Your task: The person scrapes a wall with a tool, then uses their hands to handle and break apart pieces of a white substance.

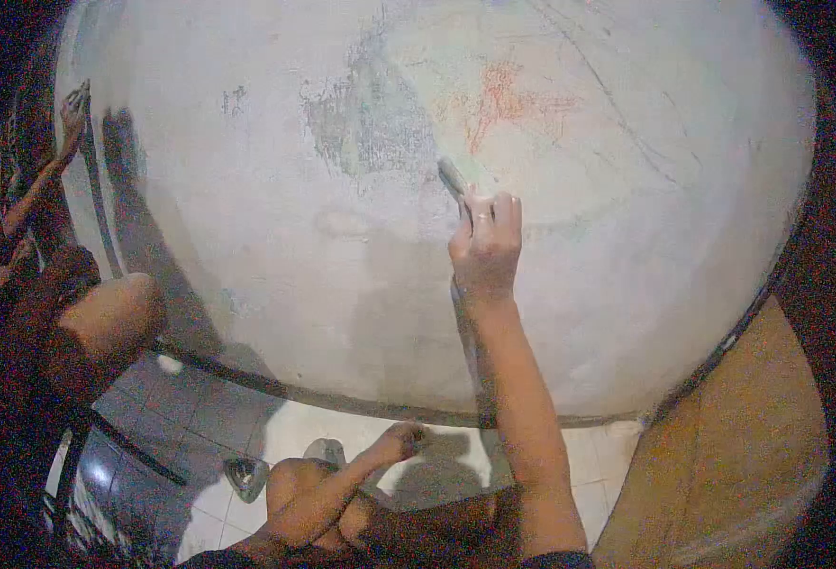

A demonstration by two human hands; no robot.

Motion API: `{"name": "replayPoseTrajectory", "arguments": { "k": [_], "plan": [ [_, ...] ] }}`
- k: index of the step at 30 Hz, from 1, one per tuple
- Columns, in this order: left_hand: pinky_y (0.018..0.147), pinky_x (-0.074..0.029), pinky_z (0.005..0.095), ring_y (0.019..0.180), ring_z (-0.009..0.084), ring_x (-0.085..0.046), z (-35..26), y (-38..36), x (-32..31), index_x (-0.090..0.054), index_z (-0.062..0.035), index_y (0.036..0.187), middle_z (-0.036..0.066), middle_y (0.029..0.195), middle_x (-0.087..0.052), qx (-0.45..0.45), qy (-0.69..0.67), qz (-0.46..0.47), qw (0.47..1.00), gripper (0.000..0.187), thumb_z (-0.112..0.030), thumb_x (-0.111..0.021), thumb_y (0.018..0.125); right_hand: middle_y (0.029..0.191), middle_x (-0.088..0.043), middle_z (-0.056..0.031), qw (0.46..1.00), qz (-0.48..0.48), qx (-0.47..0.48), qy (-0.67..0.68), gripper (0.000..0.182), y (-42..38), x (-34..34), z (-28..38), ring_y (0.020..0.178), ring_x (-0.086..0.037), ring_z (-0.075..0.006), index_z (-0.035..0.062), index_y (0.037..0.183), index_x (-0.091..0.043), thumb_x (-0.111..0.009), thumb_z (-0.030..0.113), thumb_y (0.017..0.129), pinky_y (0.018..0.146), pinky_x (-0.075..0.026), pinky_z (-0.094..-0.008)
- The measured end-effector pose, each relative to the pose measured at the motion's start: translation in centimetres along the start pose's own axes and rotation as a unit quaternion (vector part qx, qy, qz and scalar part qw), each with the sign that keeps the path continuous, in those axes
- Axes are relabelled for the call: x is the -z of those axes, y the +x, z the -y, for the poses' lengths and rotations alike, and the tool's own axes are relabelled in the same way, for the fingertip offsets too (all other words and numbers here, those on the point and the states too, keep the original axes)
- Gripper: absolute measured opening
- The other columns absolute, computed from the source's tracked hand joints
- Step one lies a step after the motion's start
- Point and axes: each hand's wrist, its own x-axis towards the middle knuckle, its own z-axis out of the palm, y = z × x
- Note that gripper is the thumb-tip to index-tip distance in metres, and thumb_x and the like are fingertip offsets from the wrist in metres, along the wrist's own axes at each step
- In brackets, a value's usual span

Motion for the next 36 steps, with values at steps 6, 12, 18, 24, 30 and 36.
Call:
{"name": "replayPoseTrajectory", "arguments": {
  "k": [6, 12, 18, 24, 30, 36],
  "plan": [
    [0.070, -0.047, 0.0418, 0.082, 0.0335, -0.059, -1.5, -4.2, -1.1, -0.058, -0.0059, 0.090, 0.015, 0.086, -0.061, -0.022, 0.040, -0.050, 0.998, 0.028, -0.030, -0.063, 0.077, 0.071, -0.050, -0.0114, 0.998, 0.021, -0.051, -0.015, 0.017, -5.6, 2.5, 0.5, 0.065, -0.048, -0.0252, -0.0007, 0.085, -0.061, -0.061, -0.008, 0.071, 0.055, -0.040, -0.0352],
    [0.071, -0.047, 0.0426, 0.083, 0.0351, -0.058, 0.2, -3.5, -1.6, -0.058, -0.0069, 0.090, 0.016, 0.087, -0.061, -0.098, 0.031, -0.116, 0.988, 0.027, -0.032, -0.059, 0.079, 0.070, -0.046, -0.0098, 1.000, -0.006, -0.002, -0.026, 0.014, -1.8, 0.6, 1.4, 0.063, -0.048, -0.0229, -0.0001, 0.084, -0.062, -0.060, -0.006, 0.072, 0.054, -0.040, -0.0330],
    [0.071, -0.047, 0.0432, 0.084, 0.0357, -0.058, -0.8, -2.8, 0.0, -0.059, -0.0041, 0.092, 0.019, 0.088, -0.060, -0.001, 0.134, -0.028, 0.991, 0.032, -0.034, -0.056, 0.080, 0.073, -0.046, -0.0121, 0.999, -0.006, -0.046, 0.026, 0.016, 0.9, -0.3, 0.5, 0.067, -0.050, -0.0271, -0.0020, 0.082, -0.059, -0.058, -0.006, 0.067, 0.057, -0.041, -0.0357],
    [0.074, -0.046, 0.0433, 0.085, 0.0352, -0.057, -0.2, -4.0, -0.4, -0.058, -0.0053, 0.092, 0.018, 0.090, -0.060, -0.034, 0.087, -0.063, 0.994, 0.029, -0.031, -0.059, 0.079, 0.070, -0.047, -0.0098, 0.999, 0.029, -0.027, 0.017, 0.017, -5.2, 2.5, 0.1, 0.060, -0.050, -0.0226, -0.0001, 0.083, -0.063, -0.060, -0.008, 0.069, 0.051, -0.040, -0.0315],
    [0.076, -0.046, 0.0440, 0.086, 0.0370, -0.056, 1.8, -2.7, -1.5, -0.059, -0.0050, 0.093, 0.018, 0.094, -0.059, -0.093, 0.072, -0.073, 0.990, 0.029, -0.031, -0.057, 0.079, 0.068, -0.047, -0.0091, 0.999, -0.030, 0.024, 0.005, 0.017, -1.5, 0.4, 0.2, 0.057, -0.049, -0.0200, -0.0003, 0.083, -0.064, -0.061, -0.008, 0.068, 0.049, -0.039, -0.0307],
    [0.075, -0.046, 0.0427, 0.088, 0.0360, -0.057, -1.1, -3.9, 0.2, -0.059, -0.0043, 0.096, 0.020, 0.093, -0.059, -0.021, 0.097, -0.059, 0.993, 0.026, -0.019, -0.057, 0.074, 0.072, -0.047, -0.0123, 0.997, -0.019, -0.038, 0.065, 0.023, -1.3, 0.6, 0.2, 0.065, -0.049, -0.0279, -0.0010, 0.085, -0.060, -0.061, -0.011, 0.064, 0.055, -0.040, -0.0367]
  ]
}}
